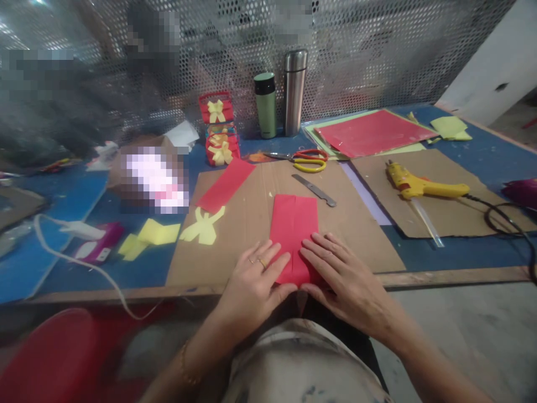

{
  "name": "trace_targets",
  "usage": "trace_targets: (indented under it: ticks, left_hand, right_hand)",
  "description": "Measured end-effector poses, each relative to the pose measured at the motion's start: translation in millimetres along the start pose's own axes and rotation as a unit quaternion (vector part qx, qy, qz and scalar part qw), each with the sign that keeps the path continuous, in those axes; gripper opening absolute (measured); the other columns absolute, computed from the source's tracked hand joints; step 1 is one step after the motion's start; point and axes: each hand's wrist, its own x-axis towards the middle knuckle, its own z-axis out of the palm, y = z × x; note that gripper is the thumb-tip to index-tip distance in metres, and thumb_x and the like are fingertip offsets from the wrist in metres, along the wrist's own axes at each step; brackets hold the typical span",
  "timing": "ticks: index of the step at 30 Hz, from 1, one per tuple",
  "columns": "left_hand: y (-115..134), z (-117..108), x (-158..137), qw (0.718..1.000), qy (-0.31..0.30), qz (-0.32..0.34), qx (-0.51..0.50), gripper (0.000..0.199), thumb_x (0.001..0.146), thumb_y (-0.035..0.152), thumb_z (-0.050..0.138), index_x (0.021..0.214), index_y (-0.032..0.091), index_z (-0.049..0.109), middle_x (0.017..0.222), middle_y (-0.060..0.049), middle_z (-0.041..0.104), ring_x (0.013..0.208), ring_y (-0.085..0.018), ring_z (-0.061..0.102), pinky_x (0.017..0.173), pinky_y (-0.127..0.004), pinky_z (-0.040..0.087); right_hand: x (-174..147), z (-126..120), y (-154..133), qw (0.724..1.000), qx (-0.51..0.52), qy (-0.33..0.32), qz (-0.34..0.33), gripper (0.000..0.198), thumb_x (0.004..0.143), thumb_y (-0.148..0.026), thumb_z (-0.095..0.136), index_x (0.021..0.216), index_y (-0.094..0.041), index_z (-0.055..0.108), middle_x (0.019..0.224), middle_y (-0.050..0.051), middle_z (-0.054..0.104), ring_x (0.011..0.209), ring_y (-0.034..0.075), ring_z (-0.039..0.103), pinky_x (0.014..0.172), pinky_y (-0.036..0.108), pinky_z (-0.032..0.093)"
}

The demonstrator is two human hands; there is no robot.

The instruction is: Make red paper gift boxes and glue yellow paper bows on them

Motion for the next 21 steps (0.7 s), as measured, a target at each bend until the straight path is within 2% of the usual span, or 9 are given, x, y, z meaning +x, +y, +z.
trace_targets:
  ticks: [3, 6, 13, 17, 19, 21]
  left_hand:
    - [1, 1, 3, 1.0, 0.027, 0.0, 0.001, 0.036, 0.106, 0.033, 0.055, 0.131, 0.01, 0.066, 0.131, -0.018, 0.075, 0.127, -0.03, 0.069, 0.111, -0.05, 0.057]
    - [1, -1, 4, 0.999, 0.046, -0.003, 0.002, 0.038, 0.107, 0.034, 0.054, 0.137, 0.011, 0.061, 0.128, -0.017, 0.076, 0.124, -0.028, 0.071, 0.11, -0.047, 0.058]
    - [0, -10, 2, 0.997, 0.072, -0.03, 0.014, 0.057, 0.107, 0.036, 0.054, 0.158, 0.013, 0.041, 0.13, -0.017, 0.075, 0.116, -0.023, 0.075, 0.1, -0.036, 0.062]
    - [5, -10, 3, 0.988, 0.106, -0.01, 0.11, 0.069, 0.106, 0.023, 0.058, 0.166, 0.011, 0.026, 0.12, -0.015, 0.078, 0.089, -0.02, 0.078, 0.081, -0.032, 0.064]
    - [8, -10, 4, 0.979, 0.124, -0.011, 0.16, 0.07, 0.101, 0.013, 0.061, 0.164, 0.009, 0.031, 0.106, -0.011, 0.08, 0.07, -0.017, 0.072, 0.069, -0.031, 0.059]
    - [11, -12, 4, 0.974, 0.122, -0.024, 0.189, 0.063, 0.097, 0.008, 0.06, 0.158, 0.011, 0.044, 0.093, -0.006, 0.078, 0.061, -0.017, 0.065, 0.063, -0.032, 0.054]
  right_hand:
    - [0, 0, 1, 1.0, -0.006, 0.006, -0.006, 0.05, 0.1, -0.031, 0.064, 0.144, -0.01, 0.059, 0.14, 0.019, 0.069, 0.141, 0.034, 0.057, 0.118, 0.06, 0.048]
    - [1, -2, 2, 1.0, -0.012, -0.006, -0.009, 0.049, 0.101, -0.035, 0.062, 0.142, -0.008, 0.059, 0.14, 0.02, 0.069, 0.14, 0.035, 0.058, 0.117, 0.06, 0.049]
    - [2, -9, 0, 1.0, -0.004, -0.027, -0.013, 0.067, 0.101, -0.056, 0.057, 0.146, -0.006, 0.055, 0.144, 0.022, 0.065, 0.143, 0.036, 0.054, 0.118, 0.062, 0.047]
    - [5, -11, -3, 0.999, -0.011, -0.038, -0.009, 0.08, 0.098, -0.068, 0.055, 0.145, -0.004, 0.056, 0.143, 0.024, 0.065, 0.142, 0.038, 0.056, 0.119, 0.061, 0.044]
    - [7, -12, -6, 0.998, -0.027, -0.048, -0.003, 0.08, 0.098, -0.069, 0.054, 0.144, -0.004, 0.058, 0.141, 0.025, 0.066, 0.139, 0.039, 0.058, 0.119, 0.061, 0.045]
    - [9, -12, -8, 0.997, -0.044, -0.057, 0.001, 0.079, 0.098, -0.069, 0.052, 0.143, -0.004, 0.059, 0.139, 0.024, 0.067, 0.137, 0.04, 0.059, 0.118, 0.061, 0.044]
